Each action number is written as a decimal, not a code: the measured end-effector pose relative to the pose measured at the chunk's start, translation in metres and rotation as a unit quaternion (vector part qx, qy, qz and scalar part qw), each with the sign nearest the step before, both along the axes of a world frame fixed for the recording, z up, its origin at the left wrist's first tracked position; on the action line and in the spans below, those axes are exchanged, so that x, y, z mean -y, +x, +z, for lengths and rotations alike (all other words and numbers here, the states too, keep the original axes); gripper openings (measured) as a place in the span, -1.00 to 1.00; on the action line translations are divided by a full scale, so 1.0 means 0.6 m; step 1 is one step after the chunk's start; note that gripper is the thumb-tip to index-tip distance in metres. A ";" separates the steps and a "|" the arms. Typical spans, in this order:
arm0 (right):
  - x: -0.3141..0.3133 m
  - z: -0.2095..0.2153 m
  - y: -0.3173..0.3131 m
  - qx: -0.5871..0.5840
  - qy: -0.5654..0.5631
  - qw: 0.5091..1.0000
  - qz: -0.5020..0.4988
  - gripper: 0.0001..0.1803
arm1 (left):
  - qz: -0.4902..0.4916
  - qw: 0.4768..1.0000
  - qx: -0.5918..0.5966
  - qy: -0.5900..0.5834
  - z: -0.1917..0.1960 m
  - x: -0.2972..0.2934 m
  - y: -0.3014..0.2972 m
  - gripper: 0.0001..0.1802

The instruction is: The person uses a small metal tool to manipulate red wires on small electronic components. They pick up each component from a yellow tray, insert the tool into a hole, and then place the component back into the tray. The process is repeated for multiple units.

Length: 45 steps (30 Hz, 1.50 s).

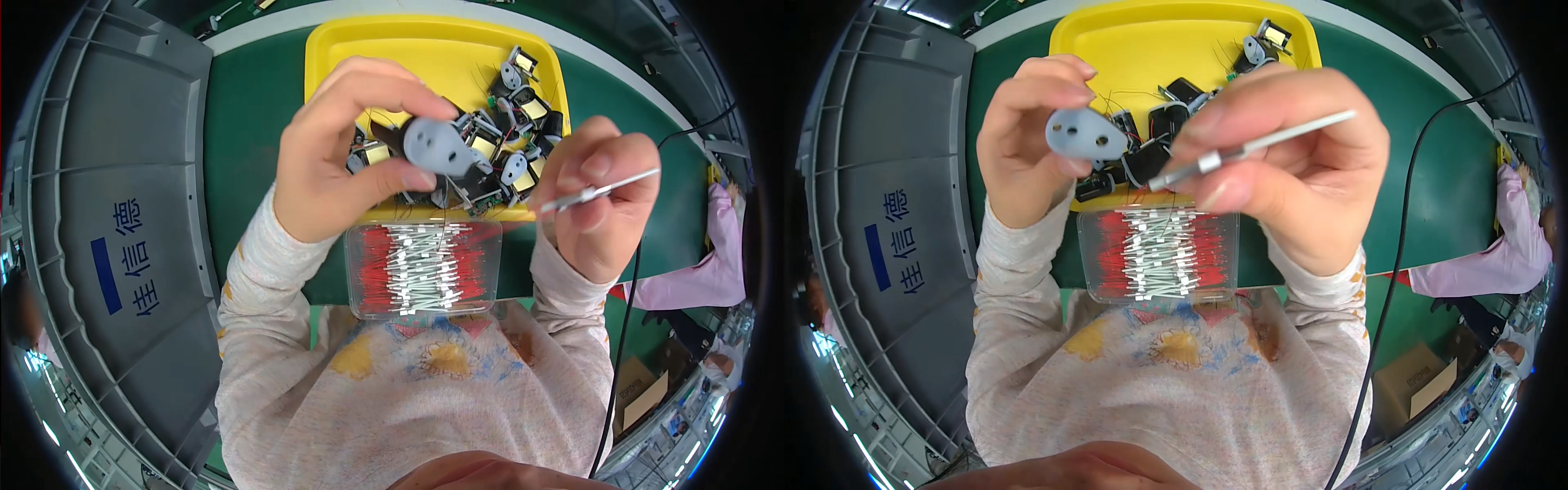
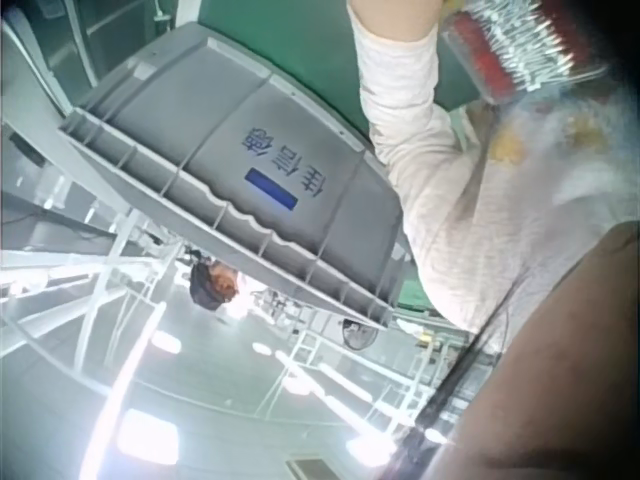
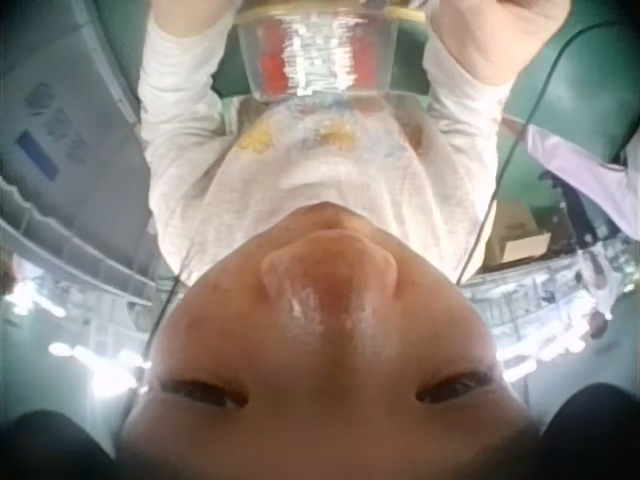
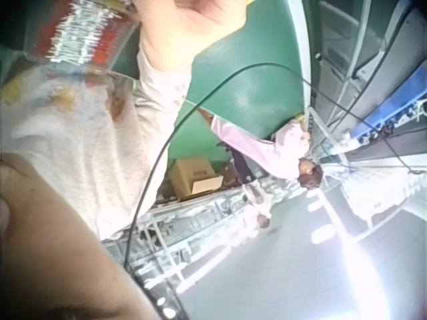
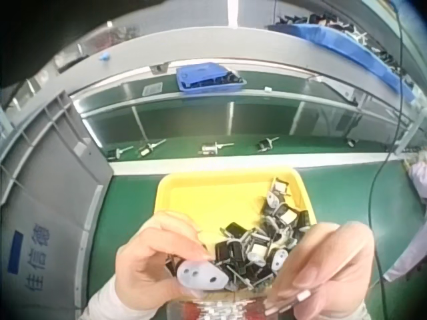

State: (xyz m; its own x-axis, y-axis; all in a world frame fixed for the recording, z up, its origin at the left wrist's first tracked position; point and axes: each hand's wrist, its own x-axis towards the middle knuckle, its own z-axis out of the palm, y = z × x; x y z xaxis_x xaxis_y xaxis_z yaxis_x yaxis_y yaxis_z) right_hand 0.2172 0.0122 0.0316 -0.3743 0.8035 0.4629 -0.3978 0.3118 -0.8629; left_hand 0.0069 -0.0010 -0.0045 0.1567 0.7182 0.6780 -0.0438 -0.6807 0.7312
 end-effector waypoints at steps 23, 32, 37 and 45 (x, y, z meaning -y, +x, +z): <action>-0.005 0.030 -0.029 0.194 0.321 0.920 -0.110 -0.60 | 0.062 0.996 0.064 -0.013 -0.002 0.017 0.010 -0.47; 0.002 0.024 -0.035 0.183 0.363 0.899 -0.162 -0.61 | 0.140 0.988 -0.025 0.062 -0.002 0.009 0.008 -0.42; 0.006 0.025 -0.040 0.178 0.360 0.898 -0.183 -0.62 | 0.165 0.982 -0.056 0.077 -0.004 0.009 0.001 -0.43; 0.007 0.019 -0.040 0.171 0.361 0.898 -0.186 -0.60 | 0.178 0.978 -0.082 0.075 -0.002 0.011 0.000 -0.45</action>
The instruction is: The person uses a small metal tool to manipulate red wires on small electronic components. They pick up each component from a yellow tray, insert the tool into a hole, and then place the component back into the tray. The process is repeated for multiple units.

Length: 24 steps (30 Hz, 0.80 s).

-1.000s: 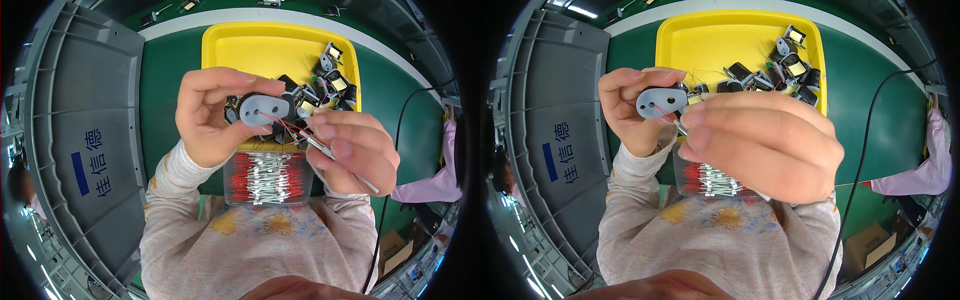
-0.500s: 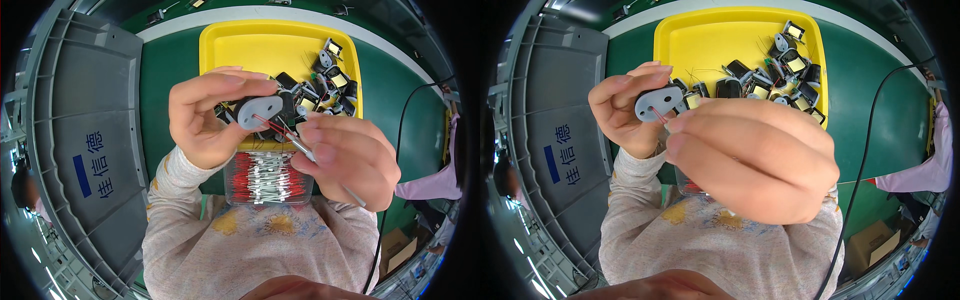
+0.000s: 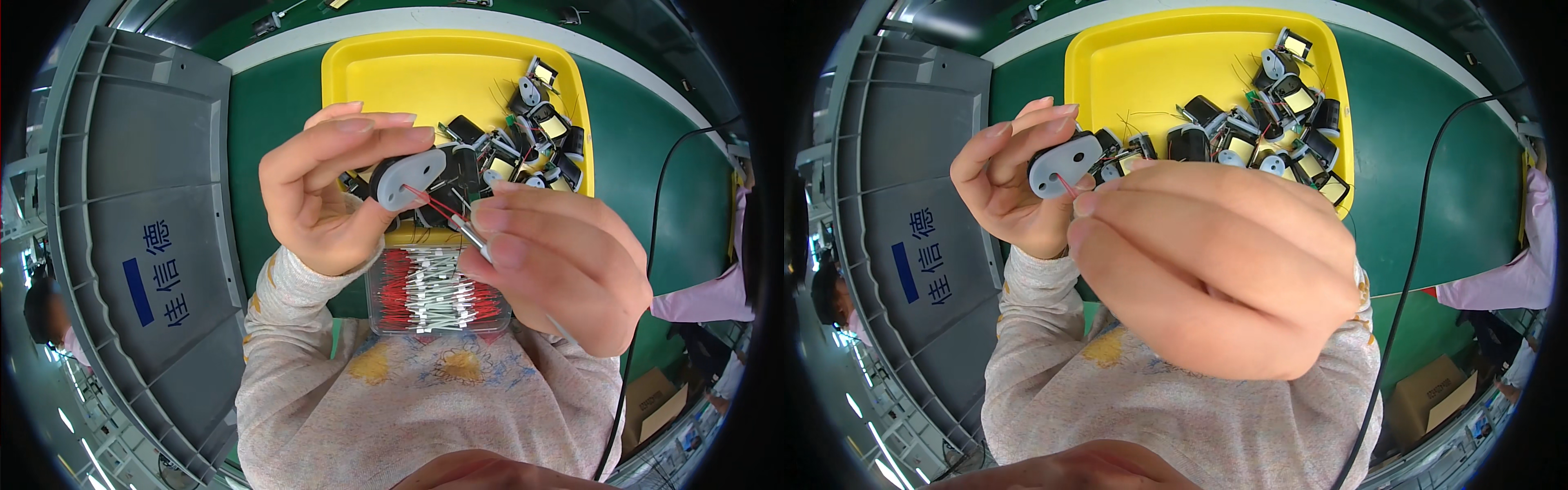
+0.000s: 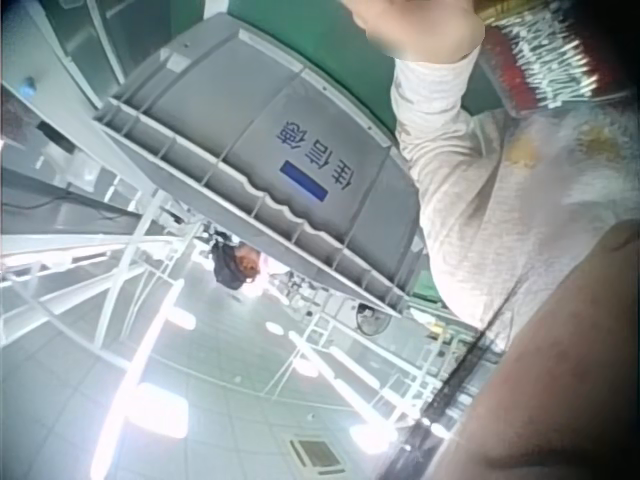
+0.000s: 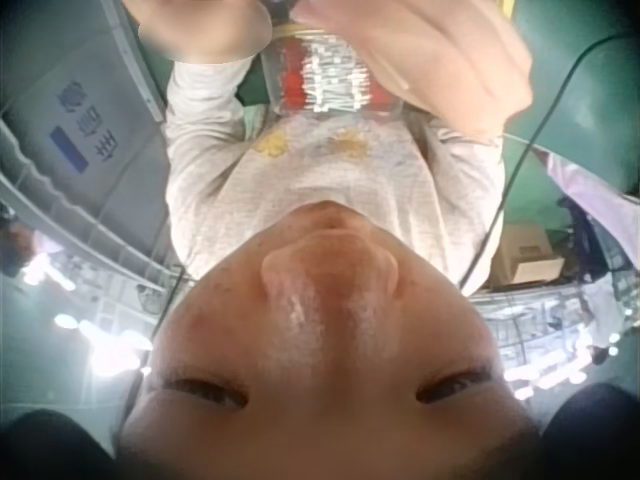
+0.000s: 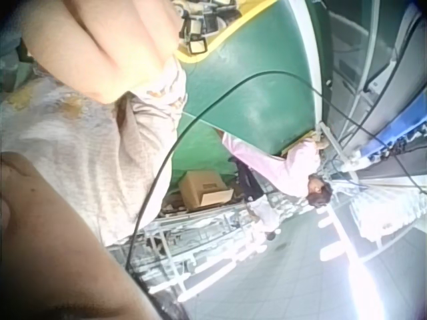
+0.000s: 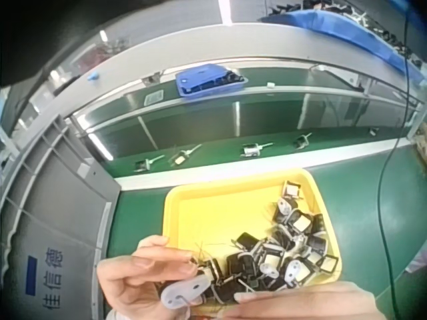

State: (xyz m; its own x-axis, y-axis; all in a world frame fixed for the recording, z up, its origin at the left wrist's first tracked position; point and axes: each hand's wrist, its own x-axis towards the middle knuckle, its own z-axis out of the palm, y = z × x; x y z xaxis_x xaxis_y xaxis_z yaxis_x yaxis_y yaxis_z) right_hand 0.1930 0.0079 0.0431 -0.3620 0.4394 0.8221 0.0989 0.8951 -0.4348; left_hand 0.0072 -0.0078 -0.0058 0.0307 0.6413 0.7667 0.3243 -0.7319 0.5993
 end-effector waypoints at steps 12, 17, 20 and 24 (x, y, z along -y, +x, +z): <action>0.005 -0.003 -0.004 0.002 0.027 1.000 -0.009 -0.58 | -0.004 1.000 0.021 0.003 0.003 0.002 0.005 -0.33; 0.007 0.000 -0.001 0.011 0.025 1.000 -0.007 -0.58 | -0.018 0.999 0.026 0.014 0.002 0.000 0.002 -0.31; 0.006 0.002 0.001 0.014 0.028 1.000 -0.005 -0.58 | -0.021 0.999 0.026 0.017 0.004 0.000 0.002 -0.31; 0.006 0.001 0.002 0.011 0.032 0.999 -0.005 -0.58 | -0.011 1.000 0.022 0.015 0.006 0.002 0.005 -0.32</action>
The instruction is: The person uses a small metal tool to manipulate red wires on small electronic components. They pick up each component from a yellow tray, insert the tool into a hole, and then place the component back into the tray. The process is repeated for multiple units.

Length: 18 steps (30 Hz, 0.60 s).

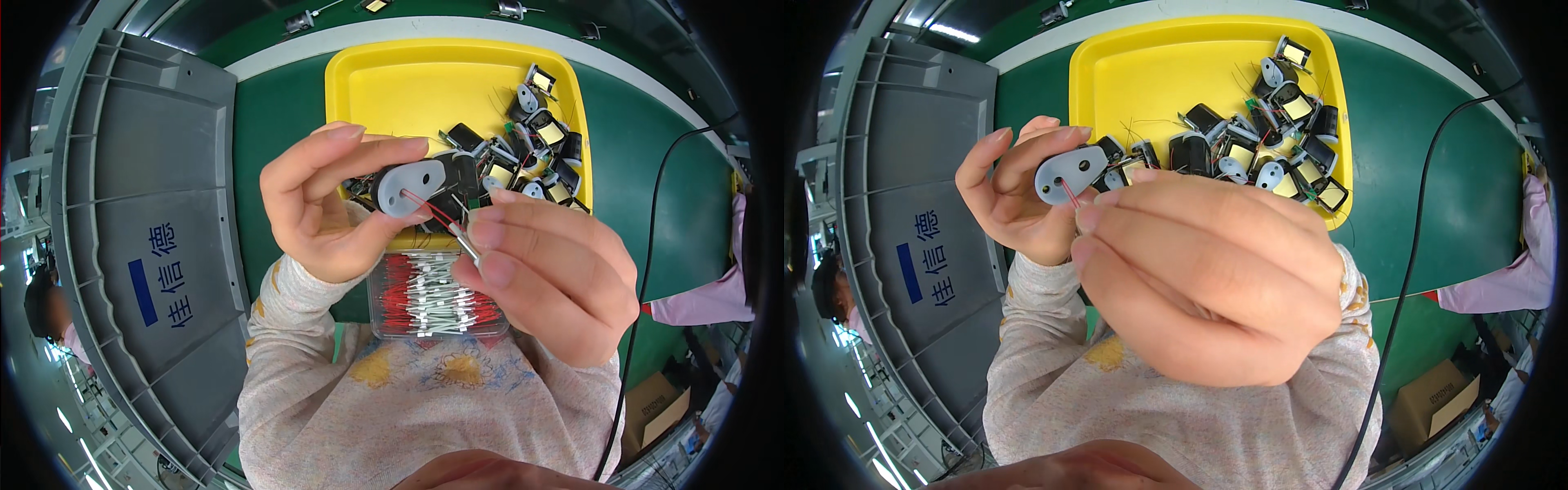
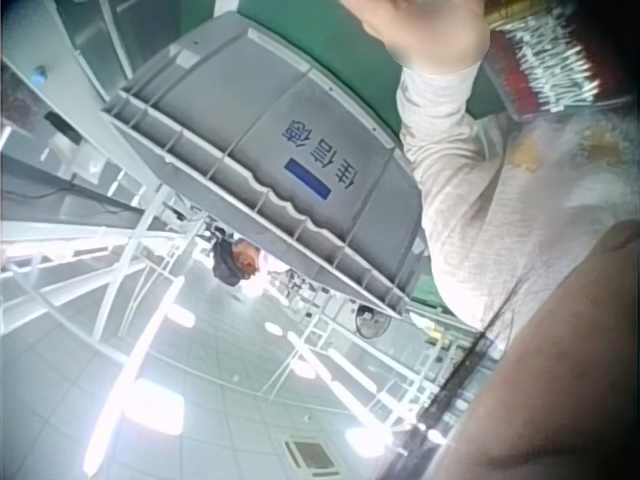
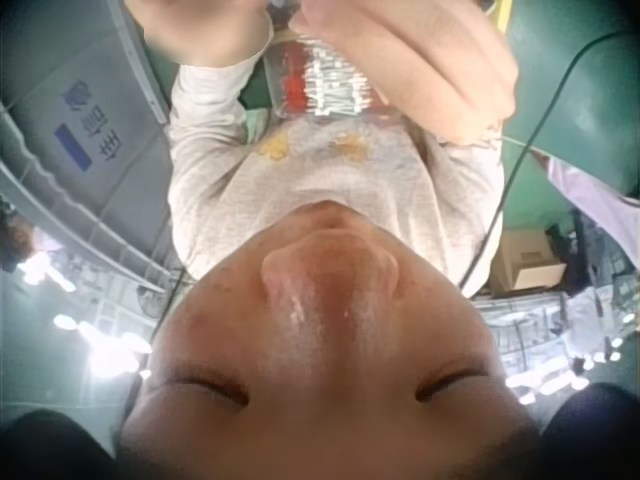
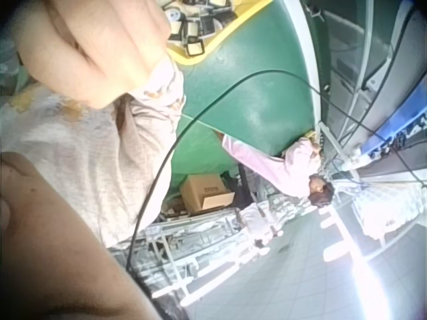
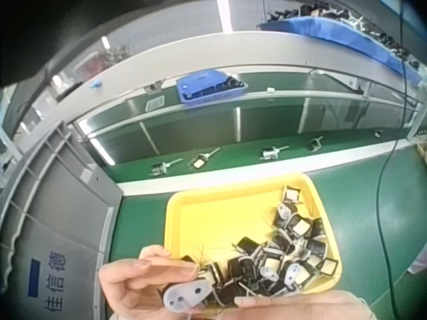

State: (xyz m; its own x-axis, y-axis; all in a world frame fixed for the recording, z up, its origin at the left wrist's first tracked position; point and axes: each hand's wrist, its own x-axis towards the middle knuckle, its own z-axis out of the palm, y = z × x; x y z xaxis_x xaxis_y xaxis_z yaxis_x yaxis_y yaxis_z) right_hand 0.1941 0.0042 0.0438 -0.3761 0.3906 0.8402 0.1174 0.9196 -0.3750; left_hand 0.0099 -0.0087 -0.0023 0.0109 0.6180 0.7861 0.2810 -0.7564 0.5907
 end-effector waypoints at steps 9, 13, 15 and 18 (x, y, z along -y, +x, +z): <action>-0.005 -0.004 0.000 -0.007 -0.002 1.000 0.017 -0.60 | 0.006 1.000 -0.015 -0.020 -0.002 0.008 -0.003 -0.30; -0.015 -0.006 0.001 0.010 -0.011 1.000 0.027 -0.64 | -0.009 1.000 -0.016 -0.022 0.002 0.007 -0.001 -0.37; -0.027 -0.006 0.003 0.023 -0.032 0.998 0.049 -0.66 | -0.019 0.999 -0.037 -0.026 0.005 0.006 -0.001 -0.42; -0.040 -0.007 0.002 0.010 -0.075 0.993 0.091 -0.67 | -0.012 0.999 -0.007 -0.030 0.006 0.006 0.005 -0.52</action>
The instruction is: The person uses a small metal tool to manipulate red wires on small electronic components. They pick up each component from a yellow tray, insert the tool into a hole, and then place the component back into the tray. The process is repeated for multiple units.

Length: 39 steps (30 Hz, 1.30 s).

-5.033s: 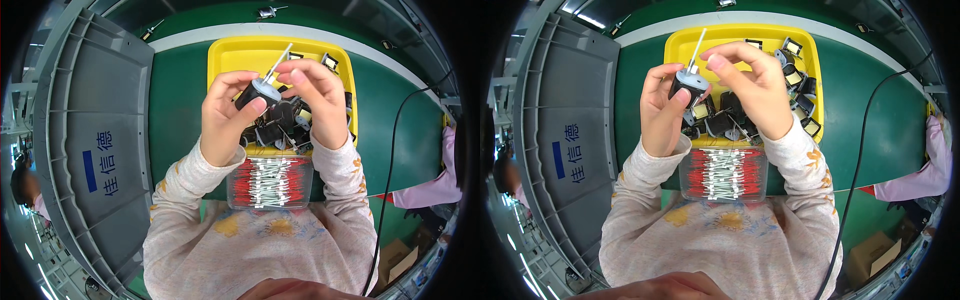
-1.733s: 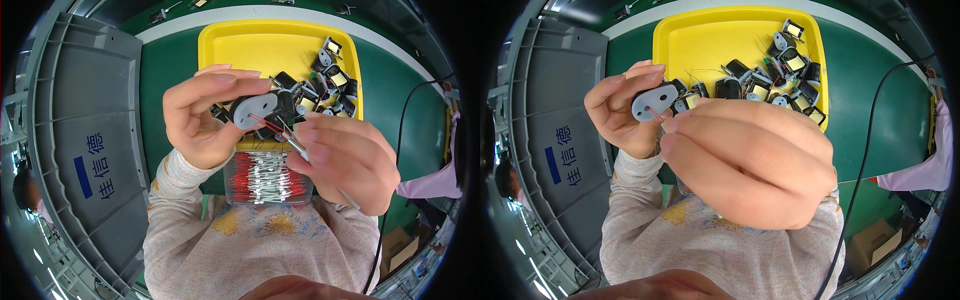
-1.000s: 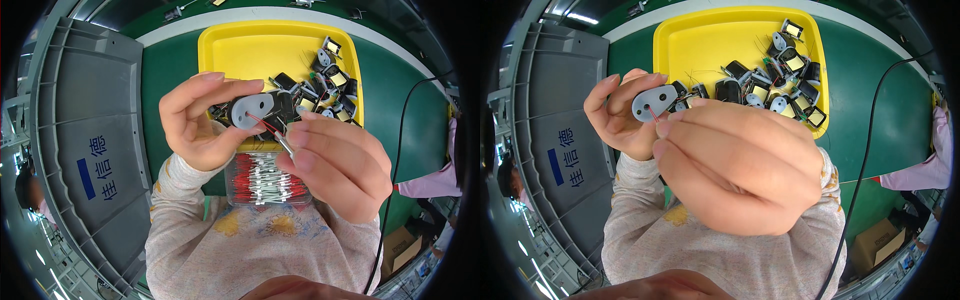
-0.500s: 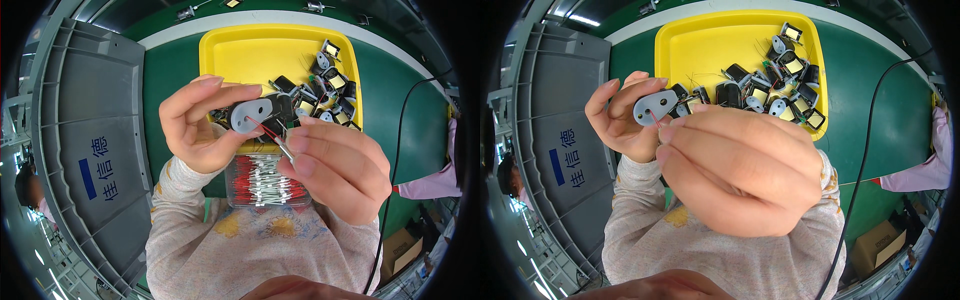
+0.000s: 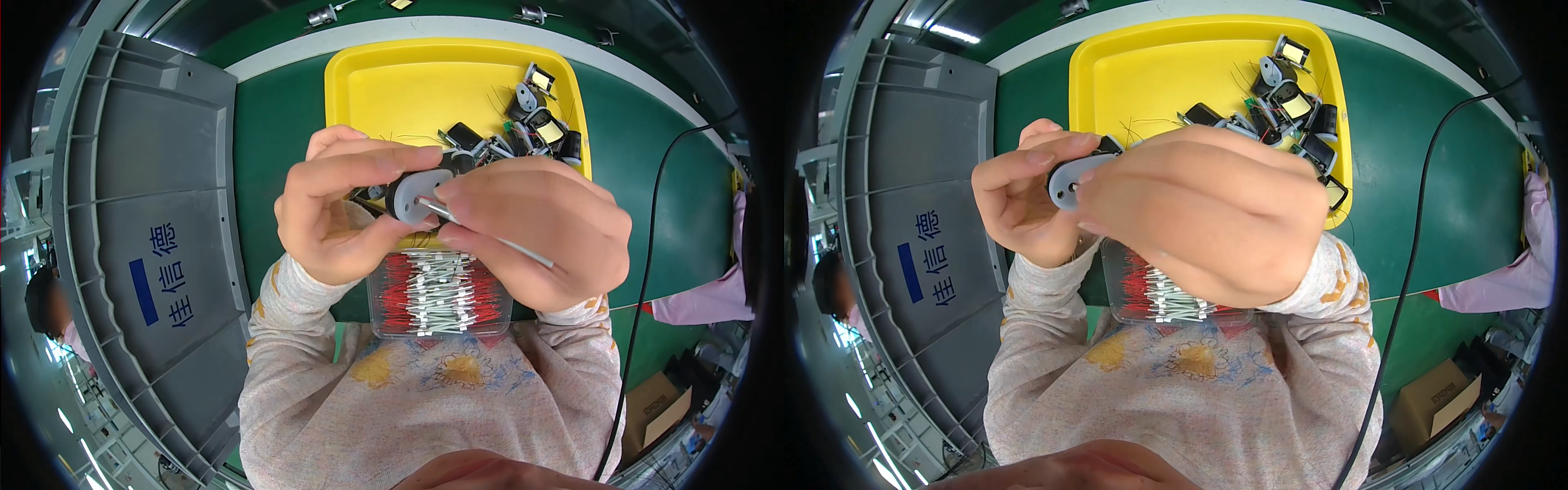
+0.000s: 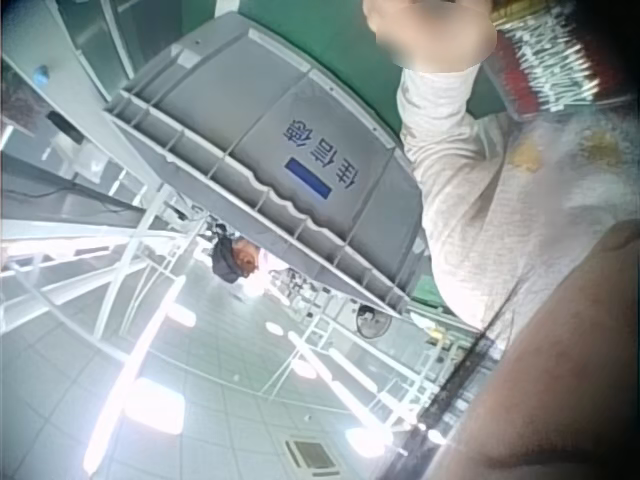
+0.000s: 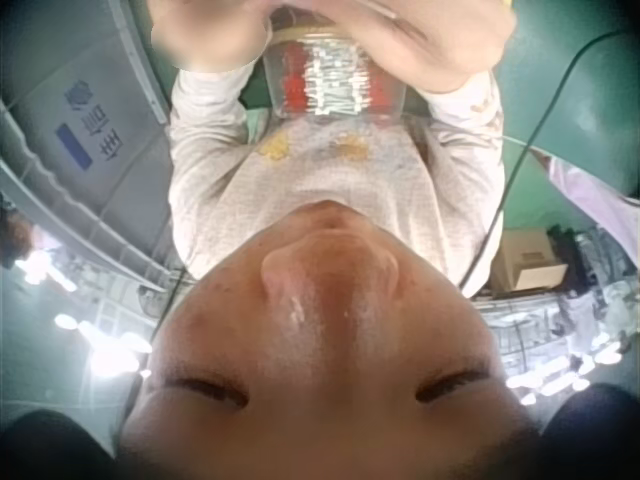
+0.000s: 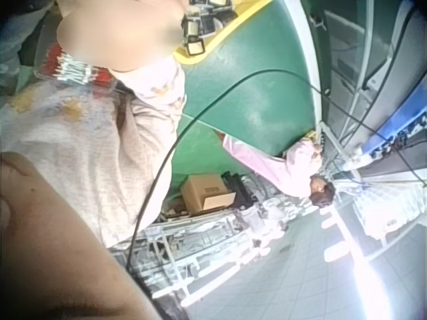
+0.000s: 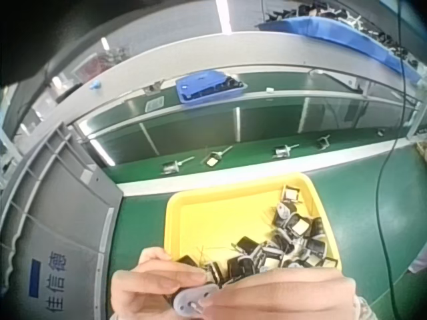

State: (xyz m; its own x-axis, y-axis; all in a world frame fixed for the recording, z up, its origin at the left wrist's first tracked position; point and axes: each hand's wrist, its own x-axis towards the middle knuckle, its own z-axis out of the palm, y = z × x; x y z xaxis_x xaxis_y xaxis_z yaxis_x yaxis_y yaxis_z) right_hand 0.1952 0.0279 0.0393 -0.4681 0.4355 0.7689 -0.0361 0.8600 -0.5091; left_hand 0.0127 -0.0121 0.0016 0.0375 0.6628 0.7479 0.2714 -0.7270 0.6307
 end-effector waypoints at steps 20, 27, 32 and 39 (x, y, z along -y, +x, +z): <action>0.014 0.021 0.011 -0.029 -0.020 0.999 -0.027 -0.66 | -0.029 0.998 0.047 -0.021 -0.004 -0.004 -0.006 -0.57; 0.010 0.017 0.019 -0.016 -0.002 1.000 -0.013 -0.67 | -0.034 0.999 0.025 -0.018 -0.006 -0.003 -0.011 -0.56; 0.016 0.023 0.021 0.006 -0.003 1.000 -0.027 -0.69 | -0.034 0.999 0.030 -0.029 -0.006 0.000 -0.010 -0.57; -0.003 0.017 0.029 -0.035 0.026 0.997 -0.065 -0.75 | -0.104 0.990 0.066 -0.073 0.000 -0.003 -0.018 -0.54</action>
